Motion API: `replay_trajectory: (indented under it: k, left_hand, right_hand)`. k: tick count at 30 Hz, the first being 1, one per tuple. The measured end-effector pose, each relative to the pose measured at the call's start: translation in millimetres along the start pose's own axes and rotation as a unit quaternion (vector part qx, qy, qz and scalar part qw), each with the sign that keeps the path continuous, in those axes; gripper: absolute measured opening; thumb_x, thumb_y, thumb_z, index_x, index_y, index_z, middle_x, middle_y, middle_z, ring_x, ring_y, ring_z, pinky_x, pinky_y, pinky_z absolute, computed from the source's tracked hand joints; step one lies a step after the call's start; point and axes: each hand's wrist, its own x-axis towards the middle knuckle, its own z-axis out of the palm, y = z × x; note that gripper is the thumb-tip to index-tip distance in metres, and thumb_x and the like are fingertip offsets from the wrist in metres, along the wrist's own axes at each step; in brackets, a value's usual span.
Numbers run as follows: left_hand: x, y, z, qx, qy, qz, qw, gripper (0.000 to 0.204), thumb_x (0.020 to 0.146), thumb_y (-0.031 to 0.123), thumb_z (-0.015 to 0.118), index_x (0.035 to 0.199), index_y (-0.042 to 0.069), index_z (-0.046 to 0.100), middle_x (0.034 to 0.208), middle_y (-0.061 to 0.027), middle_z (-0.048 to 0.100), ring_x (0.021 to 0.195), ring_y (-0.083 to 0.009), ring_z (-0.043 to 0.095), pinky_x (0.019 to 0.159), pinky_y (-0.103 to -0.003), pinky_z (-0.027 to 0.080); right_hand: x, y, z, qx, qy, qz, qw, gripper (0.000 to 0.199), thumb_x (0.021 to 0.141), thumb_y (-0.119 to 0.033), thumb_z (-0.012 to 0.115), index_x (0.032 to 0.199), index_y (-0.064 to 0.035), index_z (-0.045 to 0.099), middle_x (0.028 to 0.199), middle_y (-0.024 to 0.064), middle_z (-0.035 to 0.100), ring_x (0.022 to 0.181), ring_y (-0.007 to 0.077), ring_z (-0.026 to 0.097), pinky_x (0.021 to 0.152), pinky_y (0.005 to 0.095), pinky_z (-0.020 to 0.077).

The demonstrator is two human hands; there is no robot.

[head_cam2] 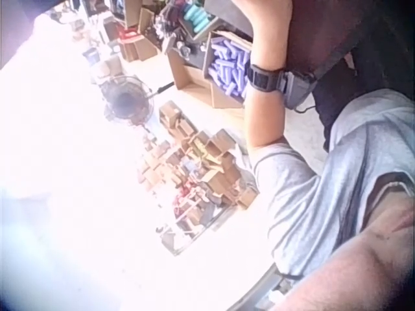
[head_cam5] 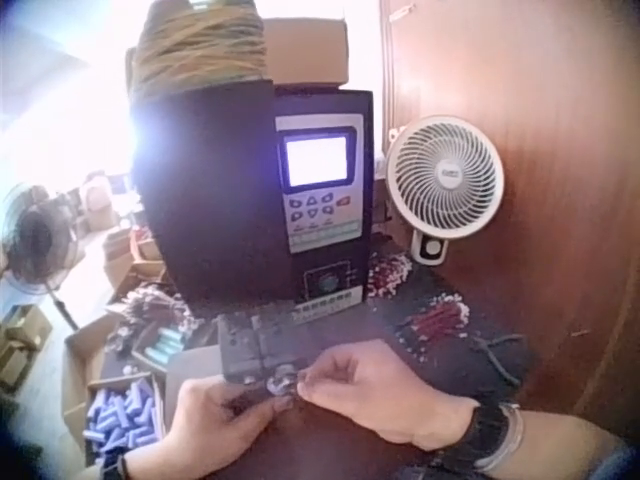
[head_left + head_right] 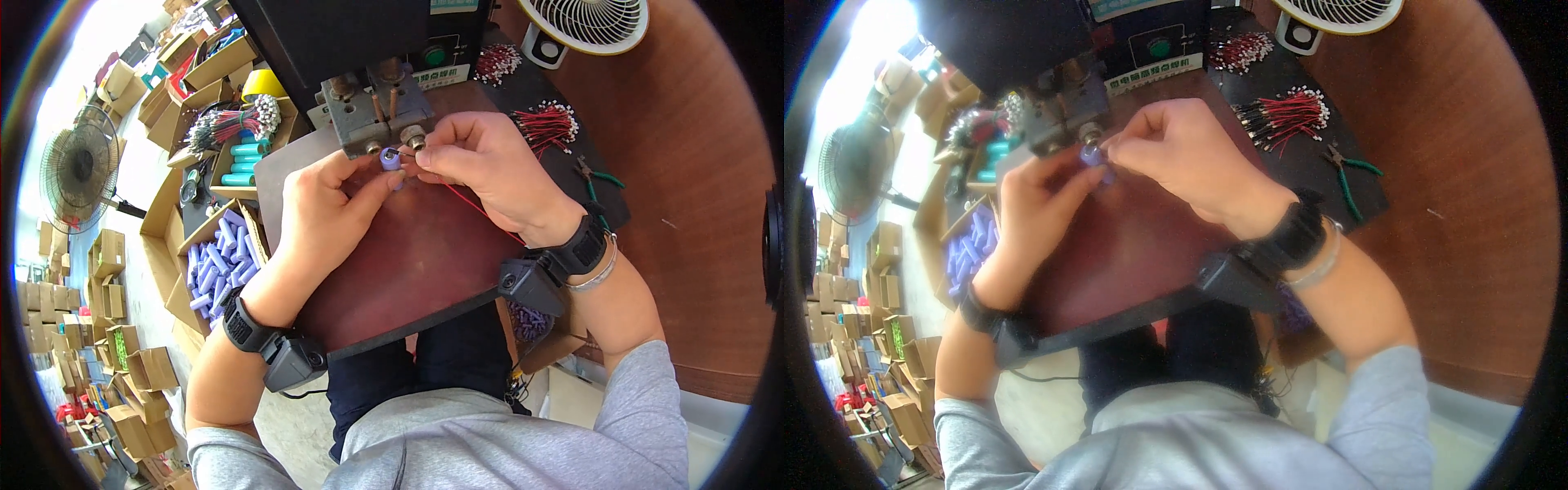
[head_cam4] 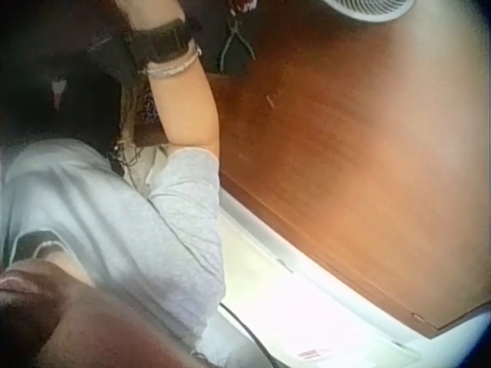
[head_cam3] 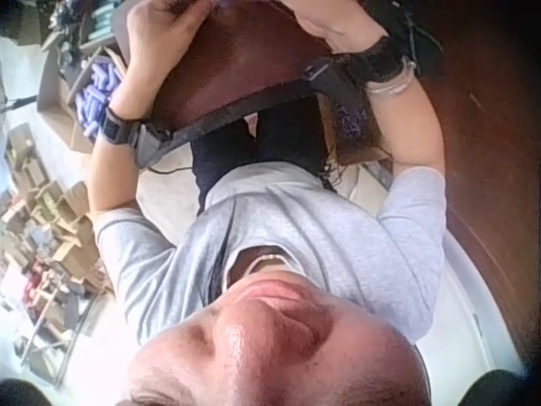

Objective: Spot welding wires onto the terminals of cylindrical batteries using a industrial machine.

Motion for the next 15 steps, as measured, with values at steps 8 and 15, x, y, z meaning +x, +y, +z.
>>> replay_trajectory:
  k: [8, 15]
  left_hand:
    - [1.1, 4.6, -1.9, 0.016, -0.008, -0.001, 1.0, 0.019, 0.069, 0.015, 0.068, 0.082, 0.003, 0.064, 0.066, -0.0132, 0.061, 0.06, -0.022, 0.061, 0.056, -0.028, 0.046]
    - [0.5, 1.1, 0.6, 0.007, 0.007, 0.029, 1.0, 0.022, 0.068, 0.017, 0.069, 0.085, 0.003, 0.064, 0.065, -0.0141, 0.06, 0.059, -0.0225, 0.06, 0.055, -0.029, 0.046]
  right_hand:
    - [2.1, 6.4, -1.8, -0.032, 0.004, -0.02, 0.999, 0.013, 0.071, -0.01, 0.062, 0.071, 0.0027, 0.059, 0.066, 0.0036, 0.057, 0.059, 0.0066, 0.05, 0.052, 0.0198, 0.0393]
    - [-0.7, 2.5, -0.6, -0.038, 0.011, -0.012, 0.999, 0.011, 0.072, -0.008, 0.061, 0.073, 0.0026, 0.059, 0.069, 0.0039, 0.058, 0.062, 0.0064, 0.05, 0.054, 0.0197, 0.0399]
